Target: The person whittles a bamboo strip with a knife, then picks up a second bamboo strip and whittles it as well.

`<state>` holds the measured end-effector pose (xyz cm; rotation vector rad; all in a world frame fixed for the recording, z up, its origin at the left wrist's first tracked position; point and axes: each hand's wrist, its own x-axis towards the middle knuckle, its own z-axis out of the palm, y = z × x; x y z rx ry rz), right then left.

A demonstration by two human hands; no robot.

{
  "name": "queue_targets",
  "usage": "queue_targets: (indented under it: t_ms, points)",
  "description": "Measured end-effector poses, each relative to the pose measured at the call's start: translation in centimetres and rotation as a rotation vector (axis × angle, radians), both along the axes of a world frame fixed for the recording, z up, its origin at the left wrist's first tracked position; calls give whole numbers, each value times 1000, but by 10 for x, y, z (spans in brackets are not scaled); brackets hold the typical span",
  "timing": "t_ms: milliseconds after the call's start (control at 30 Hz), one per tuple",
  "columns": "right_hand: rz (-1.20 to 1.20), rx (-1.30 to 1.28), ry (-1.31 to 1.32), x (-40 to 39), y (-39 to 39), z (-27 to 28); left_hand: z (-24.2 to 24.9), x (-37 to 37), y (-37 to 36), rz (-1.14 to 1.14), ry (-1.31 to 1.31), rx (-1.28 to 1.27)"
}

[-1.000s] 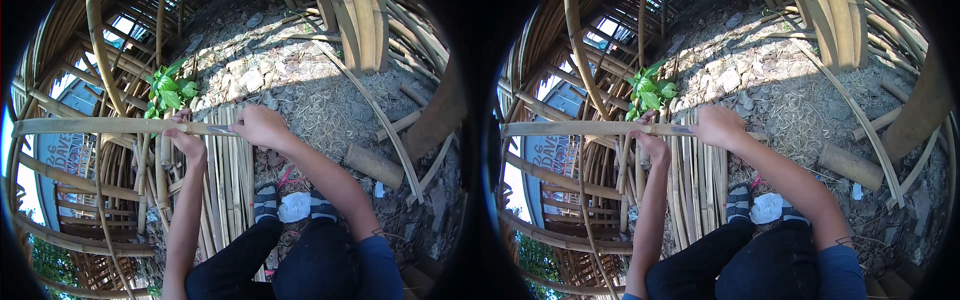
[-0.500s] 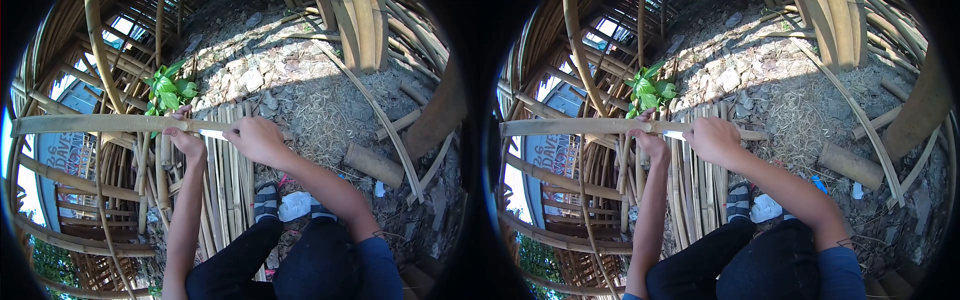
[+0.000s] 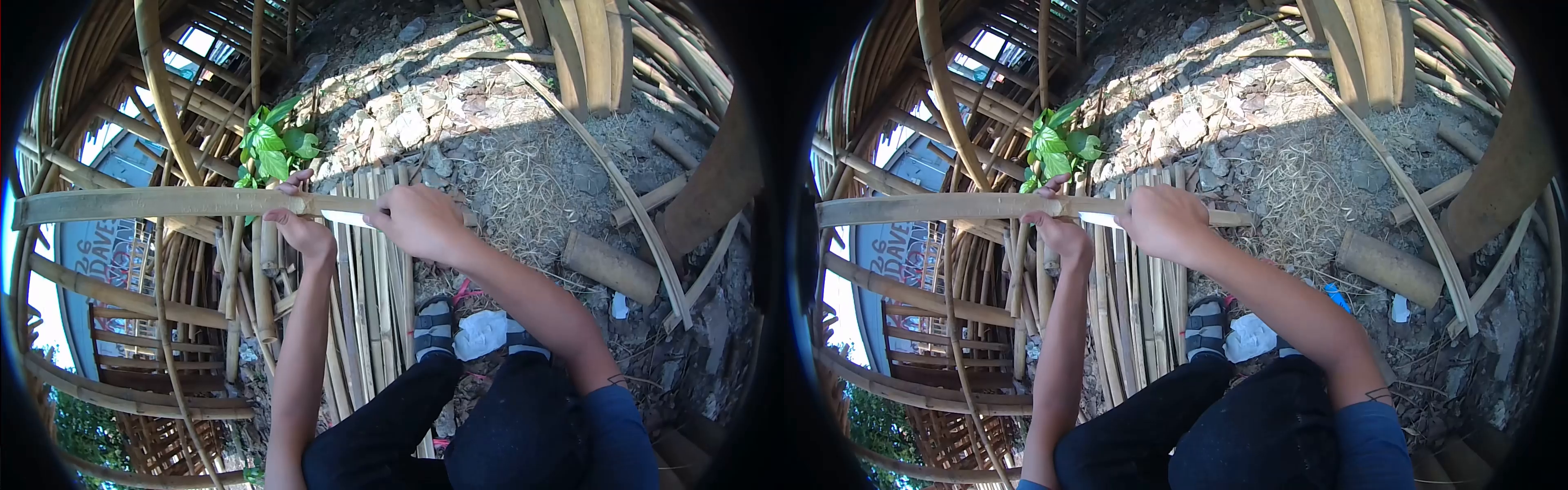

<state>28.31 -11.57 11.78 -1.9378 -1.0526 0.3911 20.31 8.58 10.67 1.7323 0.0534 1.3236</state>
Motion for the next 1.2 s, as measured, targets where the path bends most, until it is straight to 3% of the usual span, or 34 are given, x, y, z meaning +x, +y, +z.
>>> queue_targets:
  t_ms: [100,300,400,467,567,667,800,867,900,933,1000,1067,1133,1200]
  points:
    - [-64,-77,-85,0,4,-12,3,-3,4,27,25,26]
    - [-56,1,-23,-2,6,-18,3,-5,-3,8,37,-48]
    - [-60,-103,31,2,3,-11,2,-7,-1,-10,42,-33]
    - [-31,50,17,-5,5,-20,0,-6,0,-12,38,-15]
    - [-135,-122,45,0,7,-42,-1,-6,7,-14,17,-6]
    - [-174,-20,196,-1,-8,-45,-2,-6,8,-4,6,-4]
    - [-213,-42,95,-4,1,-89,-3,-7,3,-5,9,-53]
    - [-265,-262,36,8,-1,-92,-2,-7,4,29,18,-41]
    - [-212,-246,185,10,-10,-72,-2,-8,3,29,19,-28]
    - [-216,-247,194,5,-8,-69,-1,-8,1,27,20,-15]
    - [-179,7,189,-5,-5,-66,0,-8,-5,19,24,-27]
    - [-118,31,217,-6,4,-82,2,-8,-8,50,36,49]
    - [-283,-151,36,0,9,-101,-1,-8,-6,87,26,-6]
    - [-289,-163,37,10,0,-103,-2,-7,-1,118,13,-52]
